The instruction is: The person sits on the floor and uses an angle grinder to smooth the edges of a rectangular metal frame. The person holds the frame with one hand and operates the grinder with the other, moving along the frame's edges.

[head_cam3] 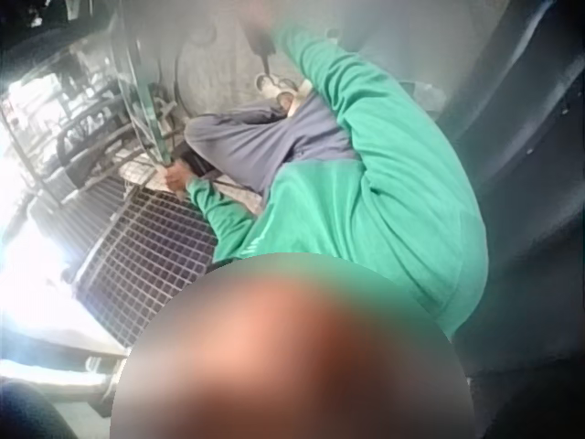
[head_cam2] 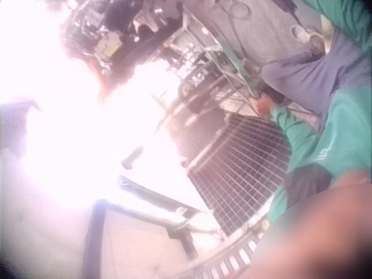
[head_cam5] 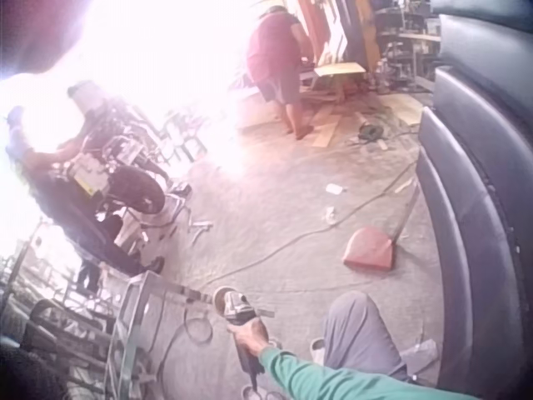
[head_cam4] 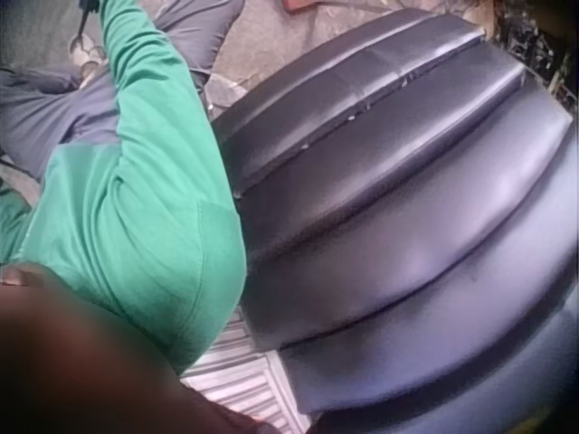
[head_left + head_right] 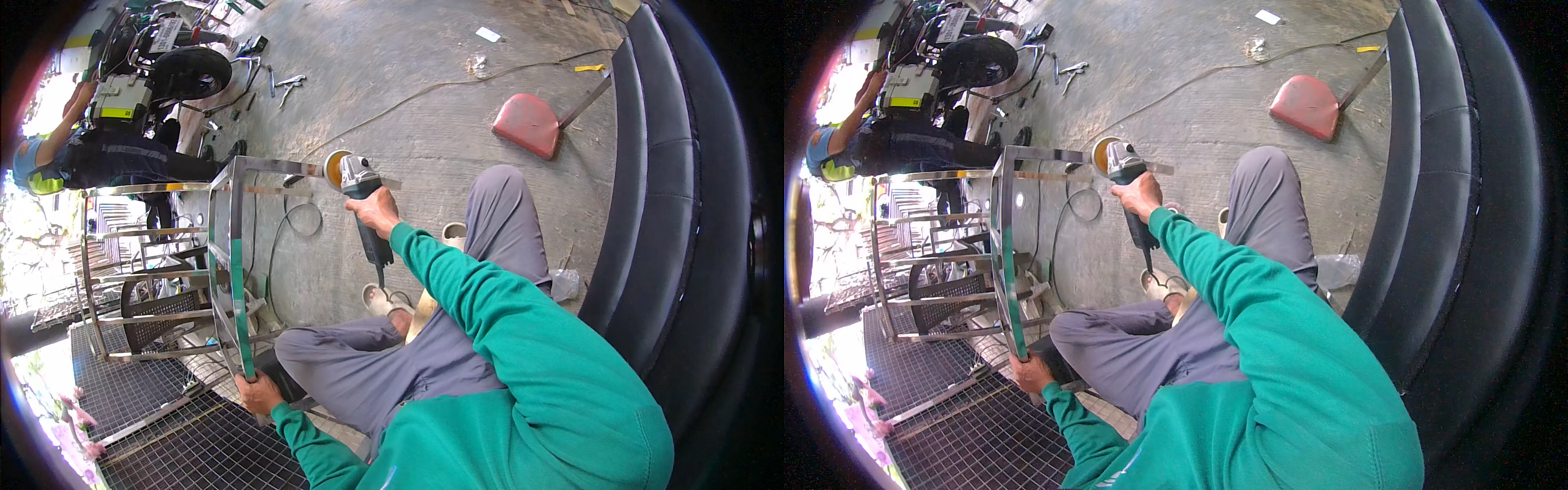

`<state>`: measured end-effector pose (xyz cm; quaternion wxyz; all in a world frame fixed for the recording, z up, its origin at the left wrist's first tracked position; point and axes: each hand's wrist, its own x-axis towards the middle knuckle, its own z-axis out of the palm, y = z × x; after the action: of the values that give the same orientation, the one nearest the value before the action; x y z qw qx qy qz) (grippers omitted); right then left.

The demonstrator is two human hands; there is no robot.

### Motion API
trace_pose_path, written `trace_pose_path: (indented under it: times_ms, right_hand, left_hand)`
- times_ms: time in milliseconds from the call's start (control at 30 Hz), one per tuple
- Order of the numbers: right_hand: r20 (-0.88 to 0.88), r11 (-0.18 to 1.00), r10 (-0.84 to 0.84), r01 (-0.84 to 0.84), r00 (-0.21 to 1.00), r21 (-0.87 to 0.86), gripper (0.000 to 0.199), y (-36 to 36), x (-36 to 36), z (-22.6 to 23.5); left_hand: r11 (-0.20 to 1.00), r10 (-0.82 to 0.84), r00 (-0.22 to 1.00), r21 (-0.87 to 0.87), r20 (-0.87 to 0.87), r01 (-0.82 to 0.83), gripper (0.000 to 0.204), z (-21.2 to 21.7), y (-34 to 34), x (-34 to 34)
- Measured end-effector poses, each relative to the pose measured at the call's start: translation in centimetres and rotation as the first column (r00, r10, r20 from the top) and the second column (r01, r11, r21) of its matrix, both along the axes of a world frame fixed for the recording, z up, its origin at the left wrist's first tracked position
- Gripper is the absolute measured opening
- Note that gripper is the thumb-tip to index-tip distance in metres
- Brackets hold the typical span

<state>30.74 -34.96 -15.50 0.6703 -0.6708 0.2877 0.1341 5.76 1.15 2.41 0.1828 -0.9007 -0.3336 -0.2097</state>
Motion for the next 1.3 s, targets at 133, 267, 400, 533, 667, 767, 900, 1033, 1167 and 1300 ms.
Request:
trace_pose_path:
  times_ms: [133, 267, 400, 533, 667, 767, 900, 1033, 1167, 1300]
  right_hand:
    - [-0.161, 0.996, -0.083, 0.079, 0.983, -0.030, 0.046, -0.5, -0.3, -1.5]
    - [-0.259, 0.989, -0.139, 0.120, 0.956, -0.089, 0.049, -0.9, -1.2, -2.3]
    - [-0.126, 0.992, -0.112, 0.104, 0.986, -0.065, 0.044, -0.4, -1.7, -1.4]
    - [-0.009, 0.993, -0.091, 0.090, 0.996, -0.073, 0.038, 0.6, -0.4, -0.3]
    - [-0.084, 0.997, -0.079, 0.080, 0.993, 0.006, 0.046, 0.8, 0.0, -0.5]
    - [-0.165, 0.994, -0.111, 0.106, 0.980, -0.038, 0.052, 0.1, -0.8, -2.0]
    - [-0.209, 0.976, -0.177, 0.144, 0.962, -0.165, 0.038, 0.1, -1.2, -3.0]
    - [-0.091, 0.986, -0.127, 0.115, 0.988, -0.124, 0.038, 0.6, -0.7, -1.9]
    - [-0.034, 0.991, -0.109, 0.106, 0.993, -0.080, 0.040, 1.0, -0.2, -0.6]
    - [-0.094, 0.986, -0.126, 0.115, 0.987, -0.120, 0.040, 0.6, -0.4, -1.2]
  left_hand:
    - [1.000, 0.027, 0.999, -0.001, -0.034, -0.028, 0.030, 0.1, 0.9, 0.3]
    - [0.998, 0.042, 0.998, -0.040, -0.047, -0.044, 0.030, 0.4, 2.0, 0.6]
    - [1.000, 0.019, 1.000, -0.005, -0.025, -0.019, 0.030, -0.1, 1.4, 0.2]
    - [1.000, 0.029, 0.999, 0.005, -0.024, -0.029, 0.029, -0.4, 0.5, -0.2]
    - [1.000, 0.009, 1.000, 0.007, -0.015, -0.009, 0.029, 0.1, 0.4, 0.0]
    - [0.998, 0.055, 0.998, 0.010, -0.024, -0.055, 0.029, 0.0, 0.3, 0.2]
    - [1.000, -0.004, 1.000, 0.005, -0.008, 0.004, 0.030, 0.0, 0.3, 0.3]
    - [0.999, -0.030, 1.000, 0.018, 0.007, 0.030, 0.029, -0.1, 0.2, 0.1]
    - [1.000, 0.012, 1.000, 0.003, -0.018, -0.012, 0.028, -0.1, 0.0, -0.2]
    - [1.000, 0.029, 0.999, 0.010, -0.022, -0.029, 0.029, -0.1, 0.2, 0.0]
